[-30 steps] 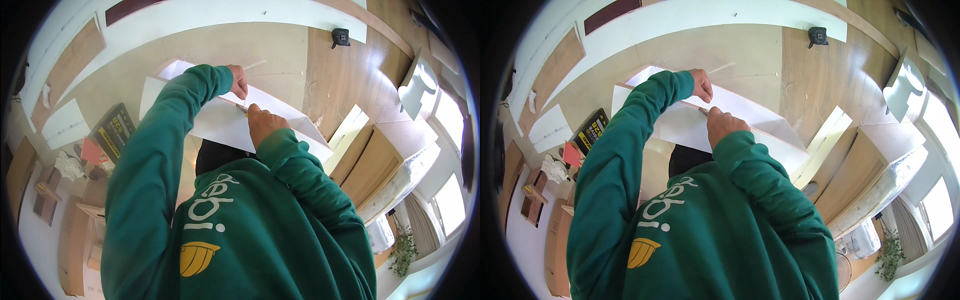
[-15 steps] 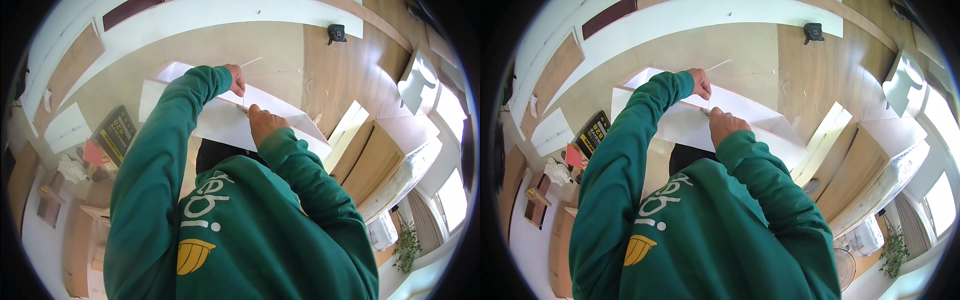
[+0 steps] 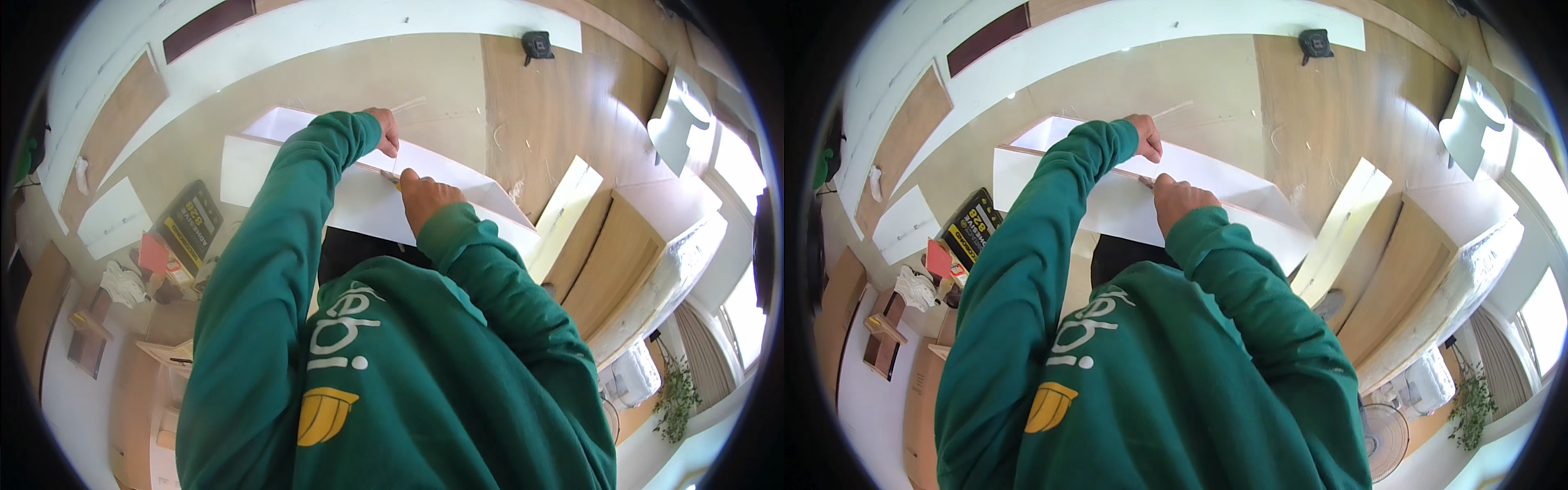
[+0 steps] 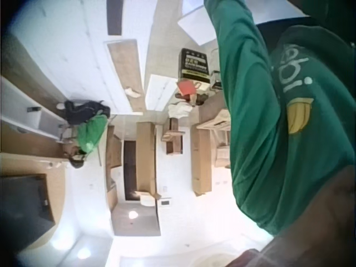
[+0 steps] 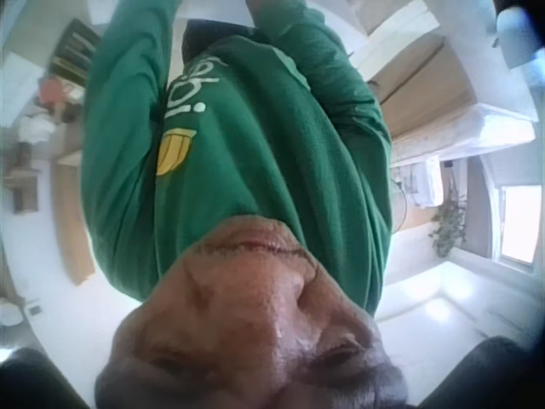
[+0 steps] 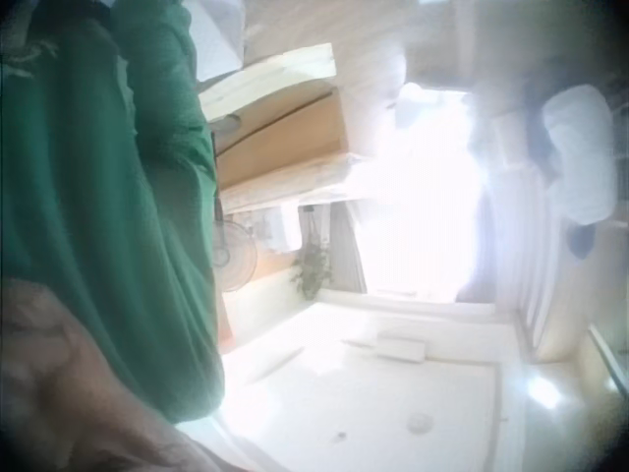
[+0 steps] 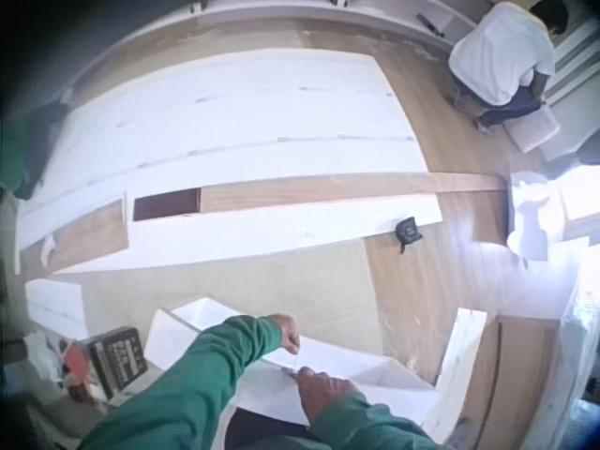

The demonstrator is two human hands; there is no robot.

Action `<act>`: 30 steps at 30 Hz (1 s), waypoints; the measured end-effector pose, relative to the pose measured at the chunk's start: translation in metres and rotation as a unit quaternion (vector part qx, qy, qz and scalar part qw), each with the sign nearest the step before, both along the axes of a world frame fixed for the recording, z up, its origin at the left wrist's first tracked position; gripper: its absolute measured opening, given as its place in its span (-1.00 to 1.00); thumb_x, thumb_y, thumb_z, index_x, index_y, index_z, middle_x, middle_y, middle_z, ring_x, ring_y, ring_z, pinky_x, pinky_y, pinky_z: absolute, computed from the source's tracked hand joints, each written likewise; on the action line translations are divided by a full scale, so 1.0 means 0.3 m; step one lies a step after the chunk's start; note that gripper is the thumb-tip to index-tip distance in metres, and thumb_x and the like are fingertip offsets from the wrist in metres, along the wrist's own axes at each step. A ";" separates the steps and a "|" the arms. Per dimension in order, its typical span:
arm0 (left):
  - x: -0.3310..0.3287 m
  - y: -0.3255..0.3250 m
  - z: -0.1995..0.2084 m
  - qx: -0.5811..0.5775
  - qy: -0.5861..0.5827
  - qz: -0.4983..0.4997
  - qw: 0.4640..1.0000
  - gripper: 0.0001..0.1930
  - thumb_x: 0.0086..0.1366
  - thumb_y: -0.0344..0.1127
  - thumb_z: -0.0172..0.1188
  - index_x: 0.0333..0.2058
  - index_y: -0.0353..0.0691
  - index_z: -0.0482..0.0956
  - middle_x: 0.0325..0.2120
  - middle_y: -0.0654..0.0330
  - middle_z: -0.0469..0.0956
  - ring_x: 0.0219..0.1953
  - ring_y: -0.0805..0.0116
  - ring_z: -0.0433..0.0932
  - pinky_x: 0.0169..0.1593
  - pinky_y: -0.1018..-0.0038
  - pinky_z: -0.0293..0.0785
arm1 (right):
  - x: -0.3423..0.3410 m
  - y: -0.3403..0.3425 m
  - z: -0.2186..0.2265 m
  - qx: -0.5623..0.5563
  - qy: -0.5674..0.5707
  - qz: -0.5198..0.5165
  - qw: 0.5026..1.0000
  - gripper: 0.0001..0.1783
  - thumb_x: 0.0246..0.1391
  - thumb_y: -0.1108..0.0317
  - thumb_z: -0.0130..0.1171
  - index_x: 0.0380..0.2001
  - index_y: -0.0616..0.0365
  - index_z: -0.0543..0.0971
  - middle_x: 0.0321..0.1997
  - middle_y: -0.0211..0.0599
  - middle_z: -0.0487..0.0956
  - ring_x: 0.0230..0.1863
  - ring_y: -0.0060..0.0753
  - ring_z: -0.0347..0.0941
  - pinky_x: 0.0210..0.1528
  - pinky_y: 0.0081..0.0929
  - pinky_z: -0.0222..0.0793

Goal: The person kneels on the floor and uses a utility knife to trim the edge banding on a white drawer front. They then use a sanding block to smooth the edges of the piece.

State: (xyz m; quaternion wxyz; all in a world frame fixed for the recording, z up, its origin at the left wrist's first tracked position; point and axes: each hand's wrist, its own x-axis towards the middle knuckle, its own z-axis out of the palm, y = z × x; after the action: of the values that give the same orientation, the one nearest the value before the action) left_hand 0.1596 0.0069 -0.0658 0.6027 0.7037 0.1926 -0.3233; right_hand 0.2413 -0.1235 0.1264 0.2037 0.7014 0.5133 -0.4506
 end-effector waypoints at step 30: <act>0.108 -0.078 -0.074 0.066 -0.012 -0.061 0.996 -0.77 0.03 -0.28 0.46 -0.28 -0.09 0.77 -0.35 0.12 0.72 -0.25 0.23 0.69 -0.07 0.33 0.57 | 0.087 -0.102 0.024 -0.026 0.007 -0.032 0.999 -0.86 0.20 0.45 0.00 -0.19 0.25 0.42 -0.31 0.03 0.64 -0.21 0.04 0.65 -0.20 -0.10 0.56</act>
State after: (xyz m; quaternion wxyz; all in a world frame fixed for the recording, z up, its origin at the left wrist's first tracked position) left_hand 0.1919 -0.0166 -0.0879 0.5363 0.7561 0.1629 -0.3378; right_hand 0.2675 -0.1540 0.1335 0.2032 0.7088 0.4803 -0.4750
